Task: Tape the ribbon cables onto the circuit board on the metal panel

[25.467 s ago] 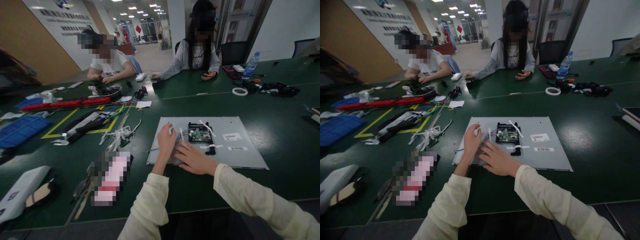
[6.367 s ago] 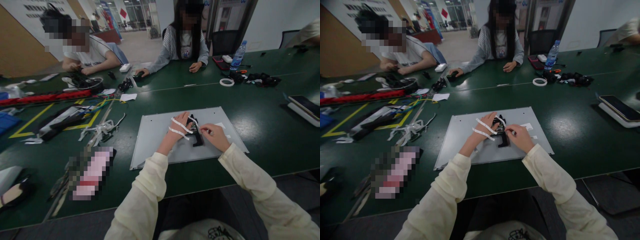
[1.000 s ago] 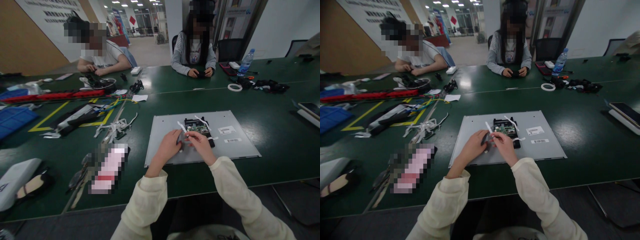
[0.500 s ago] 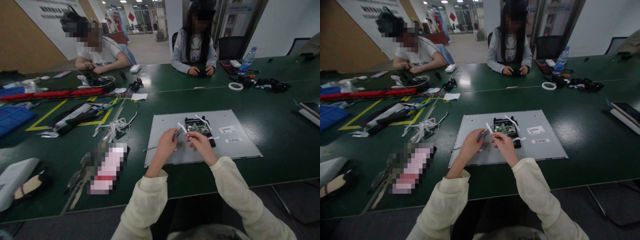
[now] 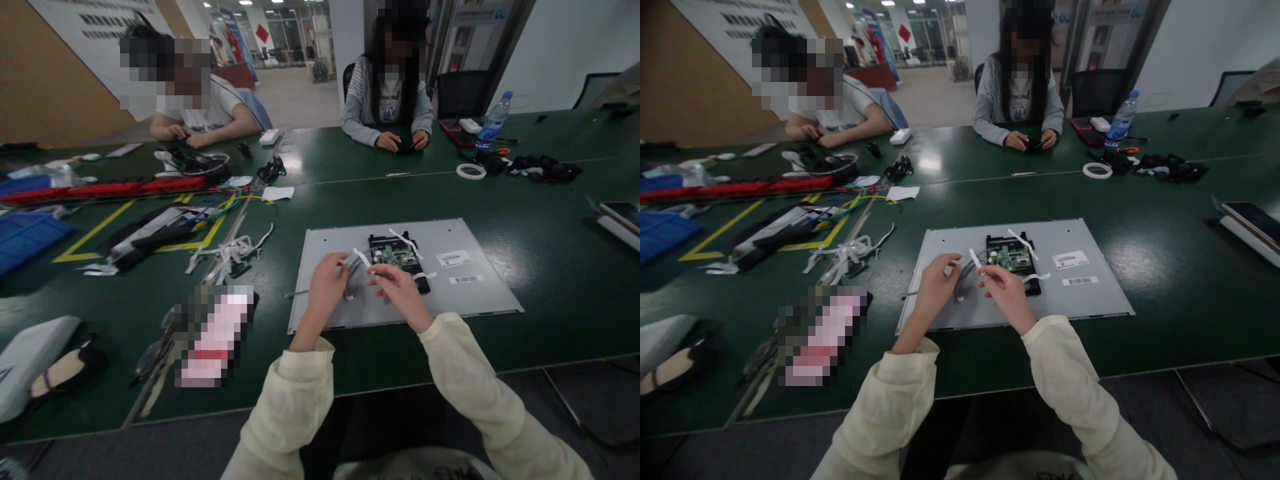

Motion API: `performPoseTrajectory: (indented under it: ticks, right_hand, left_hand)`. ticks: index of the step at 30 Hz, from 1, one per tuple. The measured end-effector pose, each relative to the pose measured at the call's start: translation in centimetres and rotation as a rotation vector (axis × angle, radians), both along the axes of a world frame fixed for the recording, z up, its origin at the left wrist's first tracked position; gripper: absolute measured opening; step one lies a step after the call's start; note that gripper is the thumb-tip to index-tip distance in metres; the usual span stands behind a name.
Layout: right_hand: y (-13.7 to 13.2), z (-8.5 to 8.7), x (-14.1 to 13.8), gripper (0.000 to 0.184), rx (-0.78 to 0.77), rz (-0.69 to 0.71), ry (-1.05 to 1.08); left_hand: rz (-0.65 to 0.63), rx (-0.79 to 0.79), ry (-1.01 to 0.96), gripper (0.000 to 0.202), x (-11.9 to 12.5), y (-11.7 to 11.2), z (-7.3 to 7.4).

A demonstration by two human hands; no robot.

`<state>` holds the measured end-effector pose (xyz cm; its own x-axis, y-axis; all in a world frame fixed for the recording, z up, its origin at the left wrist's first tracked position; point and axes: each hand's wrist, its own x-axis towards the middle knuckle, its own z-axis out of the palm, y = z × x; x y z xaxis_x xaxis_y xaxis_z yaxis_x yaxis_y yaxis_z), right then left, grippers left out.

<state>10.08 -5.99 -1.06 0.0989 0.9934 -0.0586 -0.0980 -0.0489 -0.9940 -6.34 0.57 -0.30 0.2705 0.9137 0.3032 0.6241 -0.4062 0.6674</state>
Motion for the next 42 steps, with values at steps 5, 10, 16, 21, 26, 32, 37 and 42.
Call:
performPoseTrajectory:
  ticks: [5, 10, 16, 21, 26, 32, 37, 42]
  right_hand:
    - [-0.8, 0.5, -0.3, 0.022, 0.097, 0.109, -0.107]
    - [-1.0, -0.1, -0.9, 0.039, 0.099, 0.104, -0.137]
    - [-0.3, -0.6, -1.0, 0.034, 0.024, 0.022, -0.164]
    - [-0.4, -0.2, -0.8, 0.024, 0.009, 0.006, -0.252]
    - [-0.5, -0.1, -0.7, 0.02, 0.009, 0.059, -0.268]
    - [-0.4, -0.5, -0.6, 0.02, 0.011, 0.084, -0.218]
    - [-0.5, -0.4, -0.7, 0.023, 0.084, 0.071, -0.297]
    - [-0.5, -0.1, -1.1, 0.047, 0.146, 0.001, -0.274]
  left_hand:
    - [0.005, -0.342, -0.451, 0.036, 0.8, -0.2, 0.6]
    - [0.013, -0.384, -0.761, 0.049, 1.1, -0.1, 0.9]
    - [0.024, -0.455, -0.836, 0.066, 1.3, -0.4, 1.3]
    - [0.03, -0.465, -0.809, 0.067, 1.6, -0.7, 1.4]
    - [0.016, -0.453, -0.788, 0.05, 1.8, -1.0, 1.4]
    - [0.033, -0.464, -0.793, 0.041, 1.8, -1.0, 1.4]
    - [0.039, -0.499, -0.838, 0.043, 1.5, -1.0, 1.3]
    - [0.011, -0.489, -0.829, 0.042, 1.6, -1.1, 1.2]
